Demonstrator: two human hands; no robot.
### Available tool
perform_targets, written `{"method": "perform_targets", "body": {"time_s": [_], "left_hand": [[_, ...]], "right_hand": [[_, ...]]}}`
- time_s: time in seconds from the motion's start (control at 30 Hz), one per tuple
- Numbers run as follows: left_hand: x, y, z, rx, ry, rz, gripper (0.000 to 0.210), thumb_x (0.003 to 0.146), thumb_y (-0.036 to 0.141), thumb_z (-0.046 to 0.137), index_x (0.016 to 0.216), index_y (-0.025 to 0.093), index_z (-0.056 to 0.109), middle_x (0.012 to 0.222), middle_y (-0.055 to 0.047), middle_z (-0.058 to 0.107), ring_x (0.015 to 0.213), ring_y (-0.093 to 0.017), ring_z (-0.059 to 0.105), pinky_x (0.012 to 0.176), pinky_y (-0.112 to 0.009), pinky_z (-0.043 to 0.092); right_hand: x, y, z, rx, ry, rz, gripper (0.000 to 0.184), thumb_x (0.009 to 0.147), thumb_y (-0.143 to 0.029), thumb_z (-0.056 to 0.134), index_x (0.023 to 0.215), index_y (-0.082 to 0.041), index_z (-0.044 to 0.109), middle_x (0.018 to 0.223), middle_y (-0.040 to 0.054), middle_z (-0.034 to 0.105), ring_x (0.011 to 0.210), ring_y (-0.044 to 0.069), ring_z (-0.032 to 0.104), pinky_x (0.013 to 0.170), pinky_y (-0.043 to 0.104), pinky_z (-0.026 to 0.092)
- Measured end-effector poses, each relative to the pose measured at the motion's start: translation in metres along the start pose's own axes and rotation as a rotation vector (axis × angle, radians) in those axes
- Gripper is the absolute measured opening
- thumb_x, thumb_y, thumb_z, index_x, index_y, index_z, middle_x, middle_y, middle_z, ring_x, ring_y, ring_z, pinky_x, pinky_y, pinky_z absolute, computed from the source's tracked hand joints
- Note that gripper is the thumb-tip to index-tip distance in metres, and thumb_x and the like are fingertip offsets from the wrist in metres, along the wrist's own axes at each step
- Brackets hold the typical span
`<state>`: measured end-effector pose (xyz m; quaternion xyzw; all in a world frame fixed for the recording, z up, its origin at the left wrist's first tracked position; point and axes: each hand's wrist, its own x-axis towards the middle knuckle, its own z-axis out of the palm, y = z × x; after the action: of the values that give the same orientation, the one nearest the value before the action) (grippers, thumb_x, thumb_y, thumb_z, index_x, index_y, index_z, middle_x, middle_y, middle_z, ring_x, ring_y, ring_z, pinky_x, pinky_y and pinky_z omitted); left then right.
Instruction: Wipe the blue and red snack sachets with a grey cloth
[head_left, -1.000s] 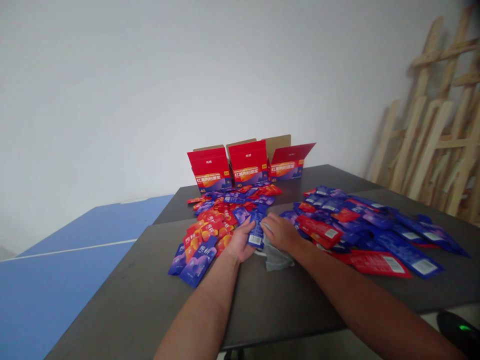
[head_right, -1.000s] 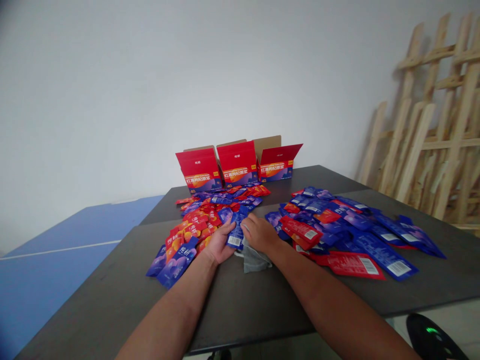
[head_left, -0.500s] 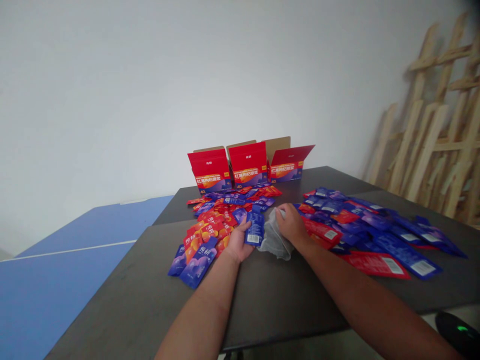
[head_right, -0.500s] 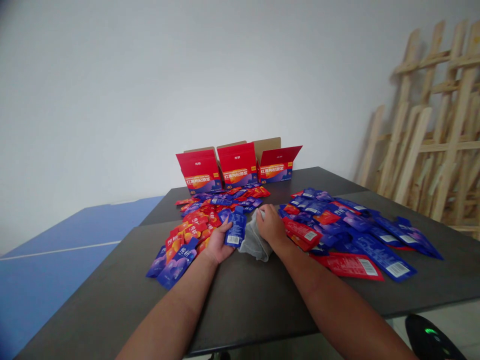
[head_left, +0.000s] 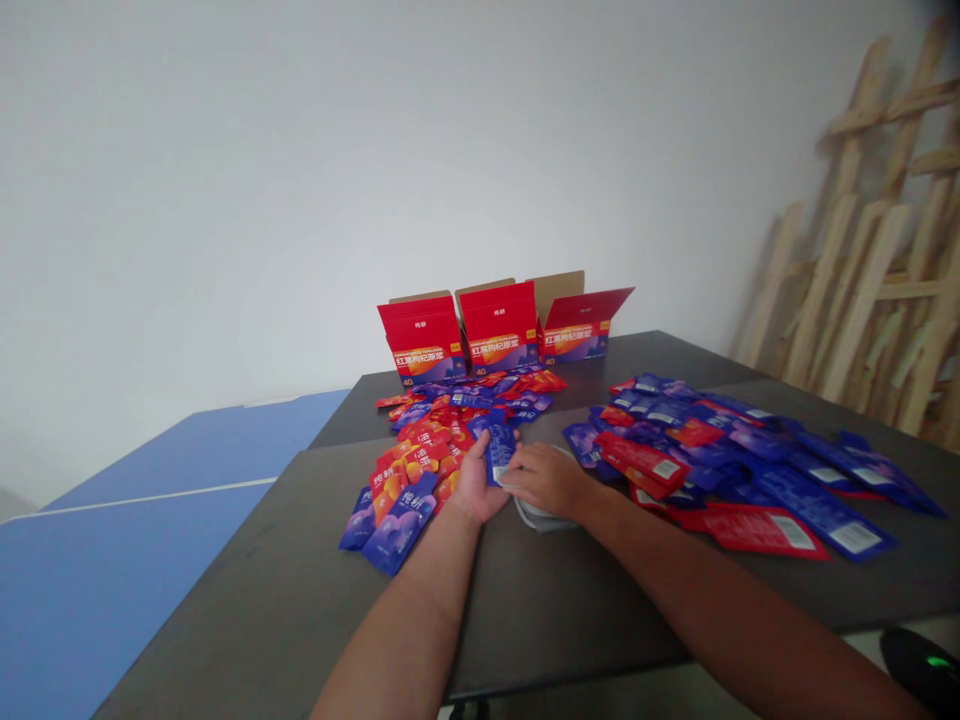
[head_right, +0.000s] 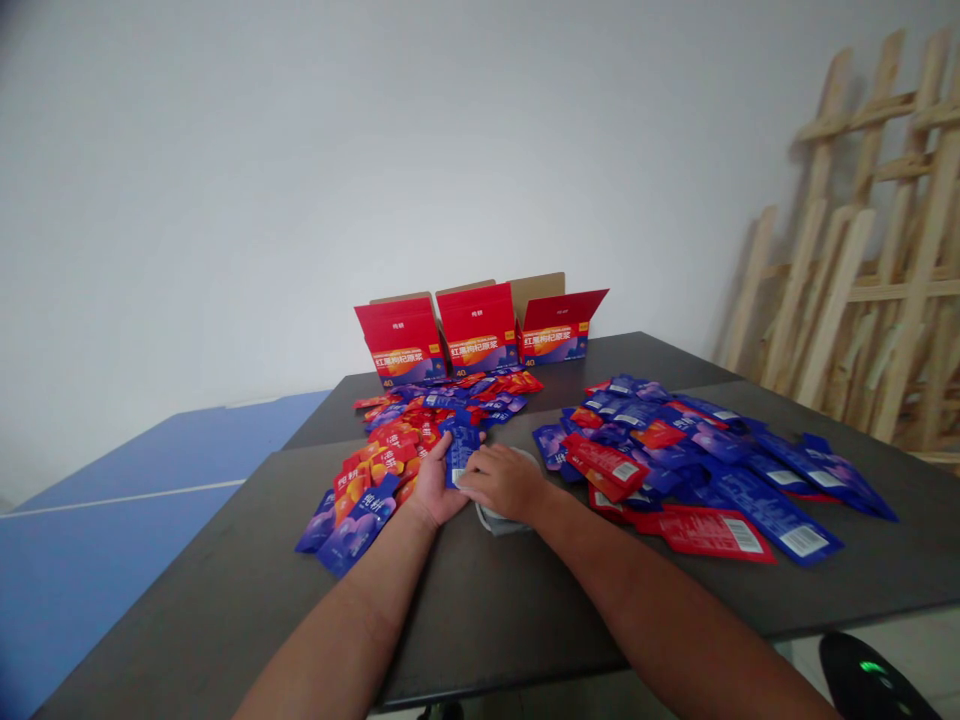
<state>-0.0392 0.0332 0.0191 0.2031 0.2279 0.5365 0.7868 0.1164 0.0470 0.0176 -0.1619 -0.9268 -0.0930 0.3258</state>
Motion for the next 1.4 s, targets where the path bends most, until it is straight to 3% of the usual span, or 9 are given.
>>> {"method": "perform_targets", "body": {"time_s": [0.1,0.27,0.43,0.57,0.87,1.03,1.23,1.3,1.4], "left_hand": [[-0.001,0.002,-0.002,-0.03,-0.026,-0.015,0.042,0.086,0.046,0.049,0.1,0.01,0.066,0.088,-0.011,0.069,0.09,-0.026,0.065,0.084,-0.039,0.048],[0.002,0.005,-0.007,-0.066,-0.01,0.051,0.047,0.086,0.048,0.048,0.104,0.007,0.064,0.087,-0.012,0.068,0.083,-0.023,0.064,0.082,-0.036,0.049],[0.002,0.005,-0.008,-0.058,0.002,0.047,0.047,0.087,0.047,0.046,0.106,0.008,0.064,0.088,-0.012,0.069,0.084,-0.023,0.065,0.085,-0.038,0.048],[-0.002,0.003,-0.004,-0.006,-0.041,-0.05,0.044,0.086,0.047,0.05,0.104,0.009,0.064,0.089,-0.012,0.07,0.091,-0.026,0.065,0.087,-0.039,0.047],[-0.008,-0.007,0.007,0.069,-0.038,-0.162,0.037,0.086,0.044,0.053,0.103,0.013,0.064,0.089,-0.01,0.071,0.089,-0.025,0.067,0.087,-0.038,0.046],[-0.008,-0.007,0.004,0.082,-0.011,-0.18,0.035,0.085,0.041,0.055,0.103,0.012,0.064,0.089,-0.011,0.072,0.09,-0.025,0.067,0.089,-0.038,0.045],[-0.006,-0.006,0.003,0.053,0.012,-0.161,0.036,0.085,0.04,0.055,0.104,0.011,0.064,0.092,-0.011,0.071,0.092,-0.025,0.067,0.091,-0.039,0.044],[-0.003,-0.004,0.003,0.021,0.033,-0.109,0.035,0.086,0.04,0.053,0.104,0.012,0.064,0.092,-0.01,0.071,0.092,-0.024,0.066,0.091,-0.038,0.045],[0.0,-0.002,0.002,-0.024,0.049,-0.032,0.035,0.087,0.04,0.05,0.101,0.012,0.064,0.092,-0.009,0.071,0.091,-0.023,0.066,0.09,-0.037,0.045]], "right_hand": [[0.003,-0.002,-0.003,0.026,-0.064,-0.036,0.017,0.085,-0.028,0.057,0.098,-0.023,0.067,0.095,0.0056,0.062,0.09,0.019,0.053,0.079,0.033,0.039],[0.0,0.001,-0.01,0.046,-0.058,0.015,0.029,0.086,-0.03,0.054,0.112,-0.03,0.065,0.113,0.0075,0.059,0.102,0.022,0.051,0.088,0.039,0.038],[-0.005,0.005,-0.001,0.034,-0.089,0.061,0.031,0.087,-0.025,0.05,0.112,-0.03,0.067,0.102,0.0071,0.061,0.086,0.019,0.055,0.077,0.03,0.042],[-0.004,0.006,0.003,-0.003,-0.079,0.057,0.032,0.086,-0.025,0.051,0.114,-0.03,0.065,0.102,0.0077,0.061,0.088,0.02,0.053,0.078,0.032,0.042],[-0.005,0.019,-0.003,-0.149,-0.028,0.334,0.035,0.09,-0.024,0.047,0.122,-0.029,0.061,0.098,0.0096,0.06,0.086,0.021,0.053,0.075,0.032,0.041],[-0.006,0.024,-0.003,-0.178,0.042,0.446,0.036,0.089,-0.022,0.046,0.121,-0.027,0.062,0.099,0.0093,0.06,0.084,0.021,0.054,0.073,0.03,0.042],[-0.009,0.033,-0.007,-0.188,0.107,0.699,0.034,0.091,-0.025,0.043,0.119,-0.024,0.063,0.098,0.0094,0.06,0.081,0.02,0.057,0.068,0.029,0.045],[-0.01,0.034,-0.008,-0.155,0.136,0.646,0.035,0.091,-0.025,0.043,0.12,-0.023,0.062,0.1,0.0097,0.06,0.086,0.02,0.057,0.072,0.029,0.046],[-0.009,0.027,-0.007,-0.062,0.134,0.379,0.03,0.09,-0.025,0.047,0.115,-0.023,0.064,0.099,0.0084,0.062,0.089,0.019,0.057,0.078,0.031,0.046]]}}
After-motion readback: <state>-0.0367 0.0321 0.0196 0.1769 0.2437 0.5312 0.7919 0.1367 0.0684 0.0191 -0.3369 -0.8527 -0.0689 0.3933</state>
